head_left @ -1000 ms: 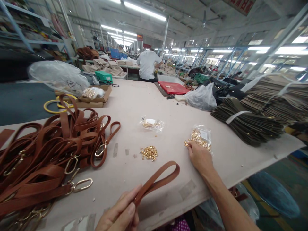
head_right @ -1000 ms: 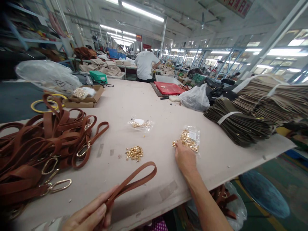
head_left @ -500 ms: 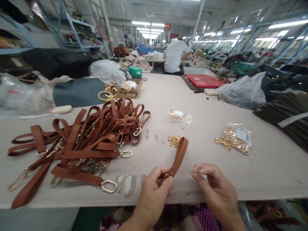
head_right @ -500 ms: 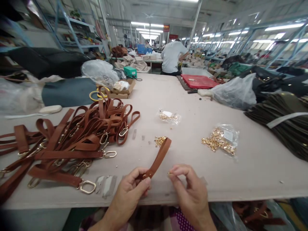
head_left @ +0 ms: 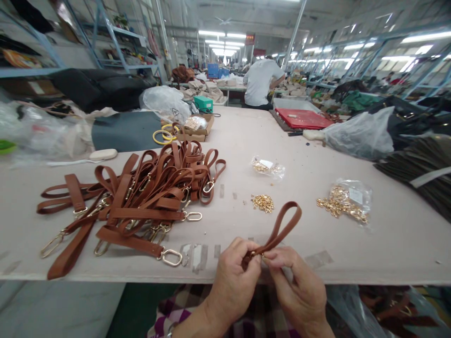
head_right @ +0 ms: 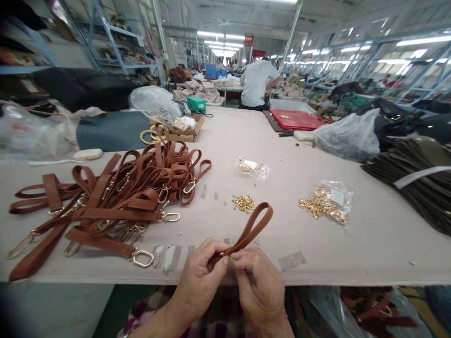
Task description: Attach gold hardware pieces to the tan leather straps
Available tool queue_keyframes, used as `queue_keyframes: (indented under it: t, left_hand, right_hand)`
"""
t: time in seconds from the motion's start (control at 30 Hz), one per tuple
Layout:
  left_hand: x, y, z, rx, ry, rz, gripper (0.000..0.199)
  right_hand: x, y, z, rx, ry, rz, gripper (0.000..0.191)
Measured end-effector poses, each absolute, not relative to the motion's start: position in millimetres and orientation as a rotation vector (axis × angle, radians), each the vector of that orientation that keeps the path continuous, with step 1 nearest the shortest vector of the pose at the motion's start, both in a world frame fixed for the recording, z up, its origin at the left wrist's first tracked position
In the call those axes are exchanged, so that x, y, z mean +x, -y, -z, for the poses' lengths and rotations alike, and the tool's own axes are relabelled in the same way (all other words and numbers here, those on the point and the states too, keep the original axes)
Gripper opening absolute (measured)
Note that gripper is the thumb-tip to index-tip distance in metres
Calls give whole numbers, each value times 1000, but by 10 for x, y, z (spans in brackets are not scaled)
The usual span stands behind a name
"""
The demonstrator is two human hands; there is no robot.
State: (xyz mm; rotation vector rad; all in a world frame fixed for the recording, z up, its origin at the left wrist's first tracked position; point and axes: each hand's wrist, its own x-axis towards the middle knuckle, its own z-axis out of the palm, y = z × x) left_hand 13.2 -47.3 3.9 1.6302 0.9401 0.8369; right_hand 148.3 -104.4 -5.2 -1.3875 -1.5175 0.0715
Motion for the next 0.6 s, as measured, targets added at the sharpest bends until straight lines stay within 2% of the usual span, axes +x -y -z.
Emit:
queue_keyframes:
  t: [0.23,0.47,0.6]
  left_hand:
    - [101,486,-105,1696,-830,-810,21]
    - [108,679,-125,1733,-763,-854,24]
    - [198,766,-59,1745,-658,-921,32]
  right_hand:
    - [1426,1133,148,-1579,1266,-101,1]
    - [1382,1320,229,-1431,729,-491,36]
    - [1516,1536,448,-1600,649,-746,34]
